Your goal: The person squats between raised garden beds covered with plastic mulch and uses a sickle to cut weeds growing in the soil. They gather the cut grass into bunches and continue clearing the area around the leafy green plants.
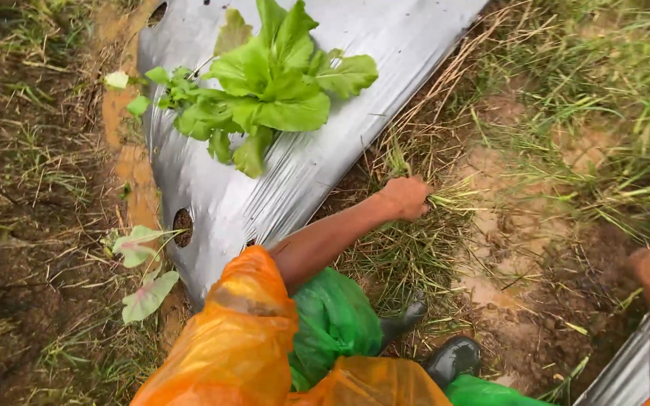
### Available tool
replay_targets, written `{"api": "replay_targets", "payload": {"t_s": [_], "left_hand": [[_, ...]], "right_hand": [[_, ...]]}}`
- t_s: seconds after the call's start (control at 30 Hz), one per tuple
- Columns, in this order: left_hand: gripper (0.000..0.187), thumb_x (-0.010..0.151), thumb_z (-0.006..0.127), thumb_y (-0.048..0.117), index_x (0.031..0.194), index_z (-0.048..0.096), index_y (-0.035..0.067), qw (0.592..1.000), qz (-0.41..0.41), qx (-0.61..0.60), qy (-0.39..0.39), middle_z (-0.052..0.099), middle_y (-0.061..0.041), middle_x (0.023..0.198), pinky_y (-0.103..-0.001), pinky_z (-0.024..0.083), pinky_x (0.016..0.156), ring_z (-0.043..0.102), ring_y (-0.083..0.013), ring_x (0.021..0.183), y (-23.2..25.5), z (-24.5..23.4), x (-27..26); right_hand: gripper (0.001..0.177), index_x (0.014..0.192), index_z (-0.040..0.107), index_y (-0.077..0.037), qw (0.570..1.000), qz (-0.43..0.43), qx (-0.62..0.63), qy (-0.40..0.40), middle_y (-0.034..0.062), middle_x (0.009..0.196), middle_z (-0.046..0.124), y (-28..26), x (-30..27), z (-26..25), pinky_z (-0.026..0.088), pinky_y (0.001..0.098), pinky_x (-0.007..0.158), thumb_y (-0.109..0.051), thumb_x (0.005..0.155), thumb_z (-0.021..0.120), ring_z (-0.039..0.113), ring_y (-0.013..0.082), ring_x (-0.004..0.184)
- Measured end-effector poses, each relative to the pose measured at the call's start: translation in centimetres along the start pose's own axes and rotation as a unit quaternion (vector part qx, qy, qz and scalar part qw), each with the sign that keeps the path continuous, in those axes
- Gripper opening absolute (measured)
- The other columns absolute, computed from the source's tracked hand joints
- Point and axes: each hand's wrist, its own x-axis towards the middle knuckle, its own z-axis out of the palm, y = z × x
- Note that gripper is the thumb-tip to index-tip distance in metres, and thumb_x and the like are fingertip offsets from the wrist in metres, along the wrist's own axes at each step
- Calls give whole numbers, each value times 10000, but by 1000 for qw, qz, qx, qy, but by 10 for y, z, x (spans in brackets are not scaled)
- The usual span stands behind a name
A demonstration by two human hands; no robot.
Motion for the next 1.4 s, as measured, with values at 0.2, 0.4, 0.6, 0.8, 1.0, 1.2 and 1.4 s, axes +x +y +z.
{"api": "replay_targets", "payload": {"t_s": [0.2,0.4,0.6,0.8,1.0,1.2,1.4], "left_hand": [[89,988,599,135,907,579,103,998,-12,37,-49,554,-70,993,-185,481,541,462,-103,673,-20,12,15],[37,965,580,96,932,569,107,999,12,20,-39,526,-61,939,-168,436,485,452,-80,606,-4,16,23],[186,967,535,-7,817,547,102,997,4,59,-53,497,-15,782,-169,421,489,409,-89,596,5,12,4],[134,976,524,-44,1010,603,59,996,-28,60,-51,523,-28,802,-162,452,503,449,-78,608,-7,12,-9],[80,986,561,-12,996,618,43,989,-30,135,-57,519,-196,1277,-173,454,452,490,-60,594,-30,19,-11],[251,995,673,68,1237,610,54,968,0,245,-57,385,-218,1477,-187,456,384,471,-61,554,-32,25,32],[755,841,798,199,1490,443,48,981,60,183,-7,374,-244,1556,-561,576,883,638,-384,1061,30,33,97]], "right_hand": [[391,934,517,175,998,-9,-3,-61,420,915,648,3,60,49,582,602,674,-118,803,742,678,505,769],[756,1364,547,106,967,124,-206,-82,437,1239,703,-129,-20,-34,579,616,858,-425,873,766,708,585,1086],[463,1422,427,-30,949,123,-171,-234,211,998,737,-219,-124,-53,707,418,663,-358,1100,487,738,291,710],[446,1451,372,-172,928,20,-114,-354,100,890,721,-283,-189,-12,663,319,562,-244,1040,531,642,175,571],[452,1443,430,-185,945,1,-95,-312,106,891,711,-292,-195,-22,632,337,544,-292,1015,528,637,194,587],[536,1457,472,-53,975,127,47,-177,305,1099,716,-289,-212,-51,539,558,829,-312,992,529,699,475,890],[385,1313,536,38,939,208,253,-102,224,734,658,-245,-224,-23,588,469,508,-190,1003,538,663,311,552]]}}
